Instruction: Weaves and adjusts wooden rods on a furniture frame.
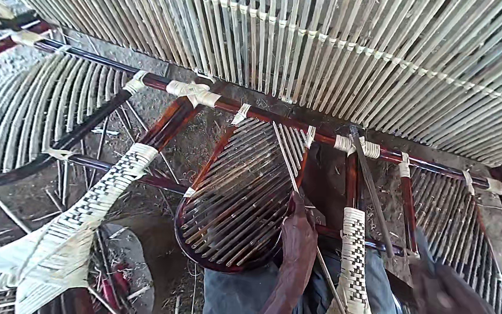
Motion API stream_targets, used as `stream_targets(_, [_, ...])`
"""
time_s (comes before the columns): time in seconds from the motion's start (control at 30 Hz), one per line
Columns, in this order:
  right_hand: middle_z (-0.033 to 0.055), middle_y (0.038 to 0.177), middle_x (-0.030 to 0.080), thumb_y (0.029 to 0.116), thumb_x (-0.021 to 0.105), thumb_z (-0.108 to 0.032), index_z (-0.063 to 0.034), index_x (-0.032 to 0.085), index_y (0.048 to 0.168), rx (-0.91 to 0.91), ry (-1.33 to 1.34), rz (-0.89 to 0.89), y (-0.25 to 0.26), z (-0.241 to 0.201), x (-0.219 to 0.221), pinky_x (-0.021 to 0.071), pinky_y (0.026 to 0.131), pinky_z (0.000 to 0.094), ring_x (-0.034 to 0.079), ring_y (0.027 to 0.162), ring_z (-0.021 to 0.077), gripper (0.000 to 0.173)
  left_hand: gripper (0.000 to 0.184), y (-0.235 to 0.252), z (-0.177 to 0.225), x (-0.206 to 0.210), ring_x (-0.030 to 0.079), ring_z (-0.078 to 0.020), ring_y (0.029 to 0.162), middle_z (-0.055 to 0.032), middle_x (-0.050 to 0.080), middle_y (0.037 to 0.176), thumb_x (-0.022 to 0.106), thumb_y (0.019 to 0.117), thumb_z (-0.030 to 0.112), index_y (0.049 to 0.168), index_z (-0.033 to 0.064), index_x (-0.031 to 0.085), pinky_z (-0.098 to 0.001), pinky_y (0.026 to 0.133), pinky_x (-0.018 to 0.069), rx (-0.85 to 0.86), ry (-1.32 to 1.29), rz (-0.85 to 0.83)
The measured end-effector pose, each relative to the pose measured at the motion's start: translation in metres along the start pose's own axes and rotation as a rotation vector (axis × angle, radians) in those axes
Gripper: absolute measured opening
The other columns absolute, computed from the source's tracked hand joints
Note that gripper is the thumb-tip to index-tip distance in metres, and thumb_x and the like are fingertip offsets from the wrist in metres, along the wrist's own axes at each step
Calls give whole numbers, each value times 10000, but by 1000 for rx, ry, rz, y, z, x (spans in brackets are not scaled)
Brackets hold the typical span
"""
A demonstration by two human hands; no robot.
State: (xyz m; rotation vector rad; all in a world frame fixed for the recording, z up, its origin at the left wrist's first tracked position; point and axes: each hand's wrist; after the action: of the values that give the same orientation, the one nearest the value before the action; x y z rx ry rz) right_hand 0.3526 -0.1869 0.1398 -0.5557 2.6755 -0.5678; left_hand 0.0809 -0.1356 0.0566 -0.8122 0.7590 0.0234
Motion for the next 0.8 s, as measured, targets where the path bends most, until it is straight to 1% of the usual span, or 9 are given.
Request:
stream_targets(0.03, [63, 947, 657, 1077, 412, -470, 30, 459, 1436, -32, -94, -21, 31, -9, 6, 568, 569, 350, 626, 683, 136, 617, 676, 0, 1, 0, 732, -290, 885, -143, 737, 936, 564, 1064, 224, 1641, 95, 237, -426, 899, 574, -15, 16, -20])
stream_targets(0.07, [53, 957, 682, 1075, 409, -420, -21, 456, 1497, -64, -220, -33, 61, -12, 12, 577, 591, 350, 639, 697, 134, 583, 671, 2, 3, -1, 733, -291, 900, -141, 738, 945, 550, 1069, 227, 1646, 114, 227, -428, 907, 572, -36, 29, -44])
stream_targets(0.13, [2, 945, 702, 1050, 419, -362, -210, 449, 1560, -156, -533, -43, 117, -15, 25, 586, 622, 385, 654, 703, 133, 534, 669, 3, 5, -2, 733, -293, 903, -143, 736, 950, 532, 1075, 224, 1653, 130, 207, -431, 897, 572, -65, 55, -77])
stream_targets(0.23, [54, 1112, 714, 1031, 523, -190, -299, 507, 1524, -302, -836, -122, 175, -28, 42, 595, 694, 511, 706, 819, 241, 505, 698, 4, 5, -2, 733, -292, 909, -141, 736, 966, 540, 1062, 188, 1658, 128, 182, -424, 894, 575, -68, 79, -90])
stream_targets(0.3, [68, 1069, 709, 1000, 588, -147, -311, 600, 1452, -362, -916, -178, 198, -31, 48, 585, 679, 515, 705, 809, 262, 482, 690, 4, 5, 0, 733, -307, 904, -147, 739, 955, 540, 1058, 176, 1653, 105, 197, -434, 886, 573, -46, 93, -67])
stream_targets(0.43, [-14, 983, 692, 972, 659, -282, -298, 724, 1293, -425, -922, -233, 216, -34, 49, 585, 671, 425, 680, 781, 152, 328, 692, 2, 3, 4, 736, -333, 898, -160, 747, 957, 546, 1039, 132, 1644, 70, 218, -442, 868, 576, -11, 113, -13])
stream_targets(0.53, [-3, 952, 688, 993, 631, -301, -325, 725, 1292, -487, -993, -258, 218, -36, 51, 570, 650, 431, 680, 774, 179, 314, 669, 1, 0, 10, 739, -333, 827, -164, 750, 929, 566, 1019, 106, 1621, 36, 283, -451, 805, 592, 38, 92, 71])
stream_targets(0.6, [10, 924, 680, 992, 627, -299, -321, 732, 1279, -536, -1032, -266, 218, -37, 56, 568, 627, 429, 681, 756, 194, 307, 676, 2, 0, 10, 740, -322, 819, -156, 750, 927, 564, 1013, 99, 1624, 43, 279, -439, 794, 592, 36, 103, 73])
stream_targets(0.8, [-7, 865, 669, 970, 621, -282, -285, 764, 1214, -664, -1048, -272, 219, -42, 58, 559, 567, 374, 667, 692, 168, 283, 624, 2, -3, 14, 741, -312, 768, -141, 748, 861, 575, 994, 101, 1580, 14, 377, -429, 743, 599, 80, 113, 142])
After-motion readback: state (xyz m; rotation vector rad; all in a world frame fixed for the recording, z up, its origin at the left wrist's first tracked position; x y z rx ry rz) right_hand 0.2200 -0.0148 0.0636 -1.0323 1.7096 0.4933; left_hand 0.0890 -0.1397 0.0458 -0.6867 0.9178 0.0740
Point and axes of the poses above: each hand's wrist, its own y-axis towards the middle knuckle, its own x-axis out of the palm, z = x × y
